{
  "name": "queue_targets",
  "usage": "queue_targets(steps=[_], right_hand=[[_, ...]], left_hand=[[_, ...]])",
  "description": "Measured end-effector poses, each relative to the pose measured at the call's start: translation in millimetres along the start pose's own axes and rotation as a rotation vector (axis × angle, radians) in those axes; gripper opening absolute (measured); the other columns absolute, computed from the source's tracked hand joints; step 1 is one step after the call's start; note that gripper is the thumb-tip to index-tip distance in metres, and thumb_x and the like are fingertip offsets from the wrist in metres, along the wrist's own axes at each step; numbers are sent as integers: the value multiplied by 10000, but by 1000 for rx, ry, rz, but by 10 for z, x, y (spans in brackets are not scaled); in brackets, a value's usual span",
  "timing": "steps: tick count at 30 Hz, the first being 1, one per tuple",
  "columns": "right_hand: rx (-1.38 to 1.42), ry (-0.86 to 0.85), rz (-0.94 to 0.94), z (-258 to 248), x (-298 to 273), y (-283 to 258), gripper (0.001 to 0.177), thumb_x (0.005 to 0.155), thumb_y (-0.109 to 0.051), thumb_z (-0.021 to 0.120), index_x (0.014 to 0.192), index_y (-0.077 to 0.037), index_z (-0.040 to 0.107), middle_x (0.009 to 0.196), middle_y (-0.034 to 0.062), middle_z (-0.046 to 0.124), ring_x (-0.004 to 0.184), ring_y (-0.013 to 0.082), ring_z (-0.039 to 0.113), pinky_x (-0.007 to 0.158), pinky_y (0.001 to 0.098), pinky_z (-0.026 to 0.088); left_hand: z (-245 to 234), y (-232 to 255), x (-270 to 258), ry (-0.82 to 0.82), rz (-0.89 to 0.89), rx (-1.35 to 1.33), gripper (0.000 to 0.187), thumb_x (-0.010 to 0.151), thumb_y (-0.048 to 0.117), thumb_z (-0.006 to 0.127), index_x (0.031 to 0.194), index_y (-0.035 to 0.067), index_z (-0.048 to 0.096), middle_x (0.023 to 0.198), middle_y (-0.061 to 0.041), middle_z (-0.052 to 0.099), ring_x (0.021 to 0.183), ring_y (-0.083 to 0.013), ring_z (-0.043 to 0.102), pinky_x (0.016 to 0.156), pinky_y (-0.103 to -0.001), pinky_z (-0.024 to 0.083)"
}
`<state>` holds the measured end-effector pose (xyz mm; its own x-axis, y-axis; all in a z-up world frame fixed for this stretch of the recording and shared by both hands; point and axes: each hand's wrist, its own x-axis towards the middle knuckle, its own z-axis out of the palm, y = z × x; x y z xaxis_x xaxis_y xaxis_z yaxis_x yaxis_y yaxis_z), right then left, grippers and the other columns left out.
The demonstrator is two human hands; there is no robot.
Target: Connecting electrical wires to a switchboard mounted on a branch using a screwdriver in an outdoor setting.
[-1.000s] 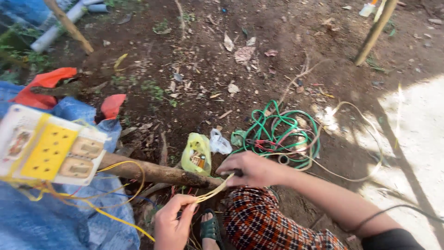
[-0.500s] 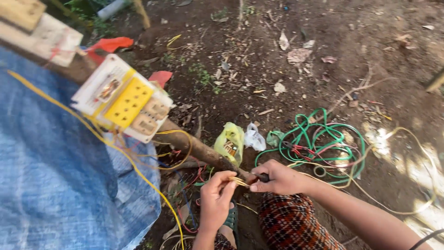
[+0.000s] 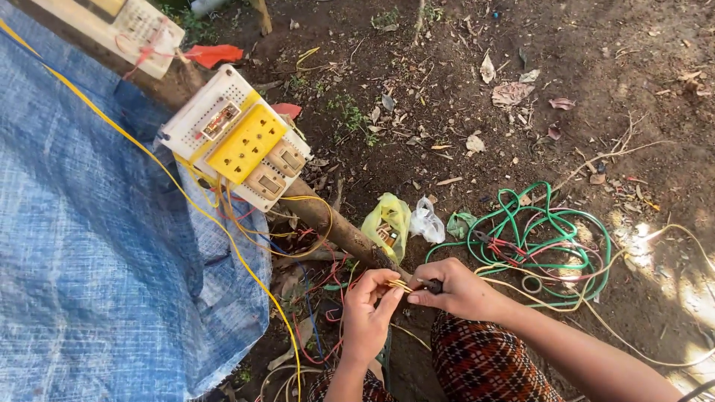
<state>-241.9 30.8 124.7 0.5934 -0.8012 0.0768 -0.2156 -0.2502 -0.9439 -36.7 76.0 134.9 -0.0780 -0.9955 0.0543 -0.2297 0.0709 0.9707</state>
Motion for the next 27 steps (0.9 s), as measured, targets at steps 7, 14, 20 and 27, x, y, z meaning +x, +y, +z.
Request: queue_targets(steps=[7,14,20,27], right_hand=[[209,-58,96,-55,-20,6,398,879,-225,798,1246,-114,688,747,-51,593,660,73,511,602,231,426],[110,13,45,-14,45,-15,170,861,-265,813,932,-124,751,763,-38,677,696,84,570,630,263,448],[127,80,63,113,192,-282,139,847,-197,835,930,-104,775,721,-41,664,647,73,547,582,244,447],[-98,195,17,-50,463,-533,189,842,-293,808,948,-139,786,751,-19,695,625,121,582,567,287,420]], left_hand=[[47,68,-12,-15,29,55,141,940,157,701,1055,79,727,938,-40,774,805,-129,706,725,-277,577],[120,127,-9,62,1,-63,362,909,131,729,1253,73,634,1054,-75,695,897,-158,676,819,-292,580],[162,50,11,227,98,-250,110,937,89,701,989,0,740,1097,-114,637,1018,-222,680,898,-355,650],[60,26,51,362,20,-448,214,946,230,686,1000,34,751,985,-97,786,966,-211,717,901,-378,591]])
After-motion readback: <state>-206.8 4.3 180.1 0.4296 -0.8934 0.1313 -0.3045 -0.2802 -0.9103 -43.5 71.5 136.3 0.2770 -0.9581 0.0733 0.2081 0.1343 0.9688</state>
